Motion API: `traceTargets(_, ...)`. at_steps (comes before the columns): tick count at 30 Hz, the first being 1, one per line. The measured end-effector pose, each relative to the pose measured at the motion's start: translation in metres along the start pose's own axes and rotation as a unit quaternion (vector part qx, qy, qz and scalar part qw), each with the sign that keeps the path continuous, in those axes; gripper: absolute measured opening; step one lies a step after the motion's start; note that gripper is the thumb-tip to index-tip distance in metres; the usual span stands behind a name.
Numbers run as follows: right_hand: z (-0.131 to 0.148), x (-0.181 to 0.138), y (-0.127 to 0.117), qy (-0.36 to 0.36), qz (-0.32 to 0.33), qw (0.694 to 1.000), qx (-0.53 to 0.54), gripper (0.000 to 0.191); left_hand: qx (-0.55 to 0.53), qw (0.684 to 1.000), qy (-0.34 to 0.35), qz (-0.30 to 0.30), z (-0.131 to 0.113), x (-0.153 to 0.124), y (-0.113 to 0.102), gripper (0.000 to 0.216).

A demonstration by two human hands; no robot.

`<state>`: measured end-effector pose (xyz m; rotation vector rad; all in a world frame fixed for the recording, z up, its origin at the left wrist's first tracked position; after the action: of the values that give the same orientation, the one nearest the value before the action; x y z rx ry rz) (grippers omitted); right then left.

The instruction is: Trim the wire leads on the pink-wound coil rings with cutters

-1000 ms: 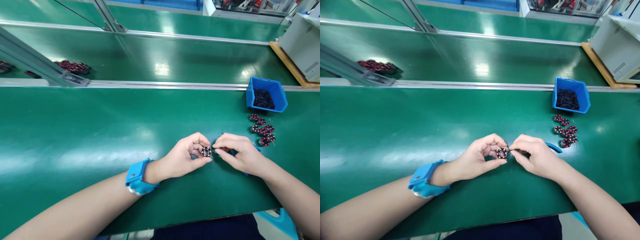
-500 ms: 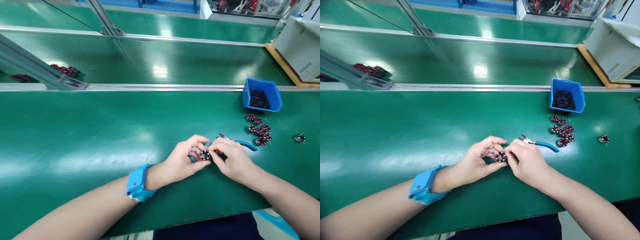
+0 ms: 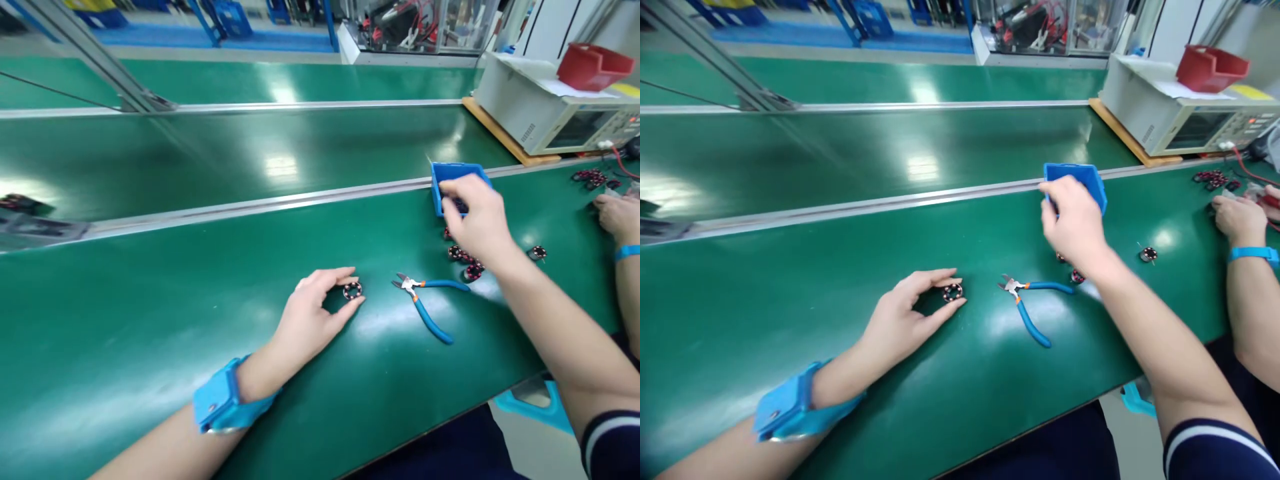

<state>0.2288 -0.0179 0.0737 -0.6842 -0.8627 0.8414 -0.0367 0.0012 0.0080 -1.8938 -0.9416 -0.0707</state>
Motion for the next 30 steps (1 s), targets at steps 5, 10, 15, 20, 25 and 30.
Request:
traceTargets(5, -0.052, 0.078, 0.013, 0.167, 0.136, 0.946, -0.242, 0.026, 0.048, 0.991, 0.121, -0.023, -0.025, 0.037, 0.006, 0.044)
traceTargets(10, -0.046, 0.082, 0.027, 0.165, 0.138, 0.945, -0.248, 0.03, 0.023, 0.981, 0.151, 0.115, -0.073, 0.099, 0.063, 0.026)
traceTargets(15, -0.048, 0.081, 0.025, 0.152, 0.102, 0.96, -0.211, 0.021, 0.078, 0.975, 0.093, 0.187, -0.086, 0.13, 0.101, 0.02)
traceTargets(20, -0.048, 0.072, 0.016, 0.122, 0.058, 0.987, -0.087, 0.02, 0.072, 0.974, 0.092, 0.196, -0.074, 0.127, 0.095, 0.013)
traceTargets(25, -0.023, -0.004, 0.007, 0.15, 0.158, 0.894, 0.392, 0.015, -0.07, 0.985, 0.149, 0.05, -0.07, 0.084, 0.049, 0.009)
traceTargets(30, 0.002, -0.081, 0.021, 0.224, 0.347, 0.765, 0.494, 0.025, -0.141, 0.982, 0.129, 0.01, -0.077, 0.023, 0.013, 0.005)
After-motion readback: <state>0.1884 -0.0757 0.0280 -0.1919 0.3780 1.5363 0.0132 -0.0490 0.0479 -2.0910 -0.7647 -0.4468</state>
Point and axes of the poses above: each hand's wrist, its own x-axis towards the middle knuckle, its own y-axis out of the palm, z = x × y, the point moved 3 cm from there along x, towards the middle knuckle, and after that the axes turned 15 degrees about y, right-handed, at the moved point
